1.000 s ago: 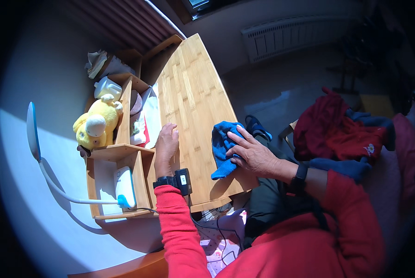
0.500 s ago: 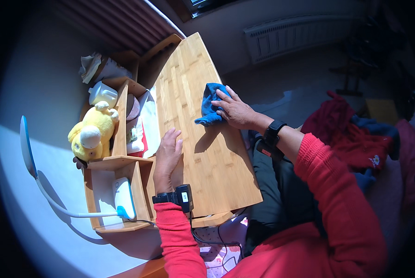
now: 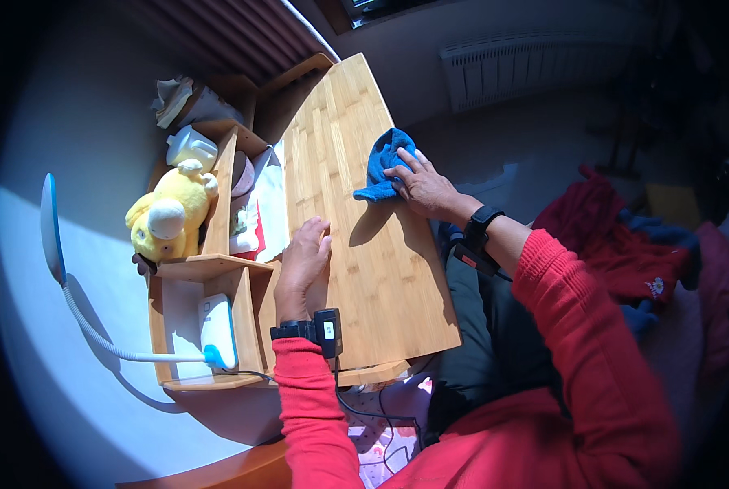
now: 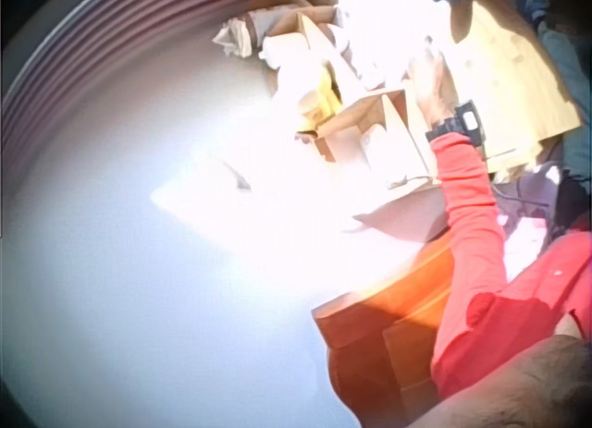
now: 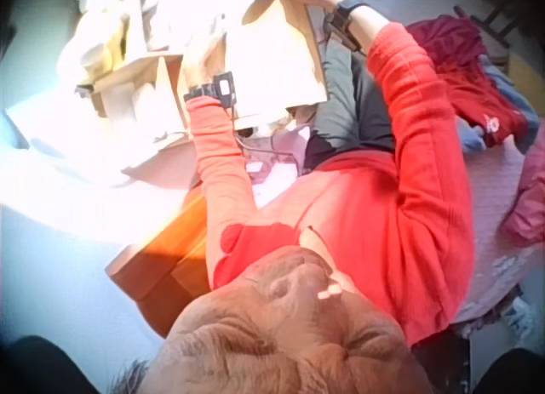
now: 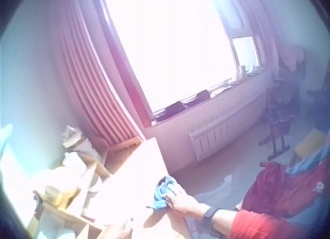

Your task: The person wipes a wooden table with a blue cloth, moving a yellow stuffed toy, a white mug, and a white bowl aside to reach different areas. They wipe the table surface and the lamp base, then return the items to the table.

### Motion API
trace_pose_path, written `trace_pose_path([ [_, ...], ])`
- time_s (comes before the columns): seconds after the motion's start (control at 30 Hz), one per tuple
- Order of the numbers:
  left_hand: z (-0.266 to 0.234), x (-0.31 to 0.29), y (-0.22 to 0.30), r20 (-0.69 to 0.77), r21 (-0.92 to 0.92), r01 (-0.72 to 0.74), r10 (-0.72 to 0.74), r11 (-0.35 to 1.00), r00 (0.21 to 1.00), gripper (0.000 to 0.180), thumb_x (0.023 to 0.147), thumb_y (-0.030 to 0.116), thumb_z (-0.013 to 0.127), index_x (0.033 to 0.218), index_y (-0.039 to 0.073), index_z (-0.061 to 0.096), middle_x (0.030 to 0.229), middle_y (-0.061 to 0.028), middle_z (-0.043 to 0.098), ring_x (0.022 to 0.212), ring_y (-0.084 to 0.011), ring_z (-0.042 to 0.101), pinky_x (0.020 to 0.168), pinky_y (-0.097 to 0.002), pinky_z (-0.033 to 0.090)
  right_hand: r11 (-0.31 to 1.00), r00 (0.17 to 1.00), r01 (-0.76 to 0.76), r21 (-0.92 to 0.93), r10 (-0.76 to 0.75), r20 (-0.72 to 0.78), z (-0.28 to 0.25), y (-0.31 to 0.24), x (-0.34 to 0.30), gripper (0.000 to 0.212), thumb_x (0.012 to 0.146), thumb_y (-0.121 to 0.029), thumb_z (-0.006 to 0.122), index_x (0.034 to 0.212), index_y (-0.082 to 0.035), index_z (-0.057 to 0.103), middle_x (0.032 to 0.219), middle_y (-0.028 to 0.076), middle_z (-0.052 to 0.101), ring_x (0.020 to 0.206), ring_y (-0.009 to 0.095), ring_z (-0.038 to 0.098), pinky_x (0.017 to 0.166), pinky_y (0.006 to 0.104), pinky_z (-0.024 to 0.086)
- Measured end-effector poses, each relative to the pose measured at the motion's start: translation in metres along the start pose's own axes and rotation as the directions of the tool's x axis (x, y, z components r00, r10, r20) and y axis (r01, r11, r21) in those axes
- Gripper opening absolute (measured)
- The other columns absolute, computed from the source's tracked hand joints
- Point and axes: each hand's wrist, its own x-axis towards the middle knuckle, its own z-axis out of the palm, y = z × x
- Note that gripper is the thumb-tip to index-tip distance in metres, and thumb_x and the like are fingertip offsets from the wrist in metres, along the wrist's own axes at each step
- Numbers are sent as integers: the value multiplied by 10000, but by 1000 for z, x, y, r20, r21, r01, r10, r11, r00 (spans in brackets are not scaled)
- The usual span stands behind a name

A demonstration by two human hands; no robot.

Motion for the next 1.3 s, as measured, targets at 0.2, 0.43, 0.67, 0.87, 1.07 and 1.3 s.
trace_pose_path([
  [0.2,-2,2,2,10,-12,-7,7,1000,1000,311,921,188,586,1189,33,619,1312,-154,575,1233,-311,532,1064,-379,410,995,994,83,-62,-78,74,-3,-13,-67,349,1034,-380,408,1340,-262,525,1573,165,234,1454,441,161,1139,516,318],
  [0.43,4,-1,0,-73,-37,-75,72,997,995,278,892,181,580,1135,50,612,1166,-120,604,1139,-311,557,991,-412,444,976,978,192,-106,-182,98,0,-39,-165,350,1016,-363,458,1332,-225,517,1544,226,250,1433,498,158,1128,560,309],
  [0.67,5,-3,2,-90,-46,-75,70,996,993,264,883,176,588,1119,61,608,1135,-112,598,1122,-304,557,968,-405,454,965,963,238,-106,-220,156,-4,-47,-199,389,982,-379,532,1334,-217,506,1538,250,244,1425,520,155,1114,581,310],
  [0.87,3,-4,6,-91,-47,-85,80,995,993,264,882,174,593,1120,61,588,1134,-115,584,1118,-314,550,954,-418,459,969,954,177,-174,-126,272,-12,-39,-154,516,1005,-374,482,1468,-167,385,1585,248,124,1445,513,84,1133,552,290],
  [1.07,1,-4,6,-49,-47,-71,69,996,996,317,886,176,595,1180,62,573,1228,-130,568,1189,-325,521,1006,-419,436,996,957,61,-66,-40,286,-18,-26,-89,518,1009,-354,461,1483,-172,358,1598,221,97,1451,496,80,1110,566,328],
  [1.3,-3,-6,10,55,-55,-1,4,998,998,420,923,194,584,1315,56,523,1422,-185,471,1330,-338,429,1115,-403,347,996,977,31,-79,-13,215,-15,-8,-18,496,1010,-359,442,1473,-193,377,1606,191,112,1461,459,111,1105,554,341],
])
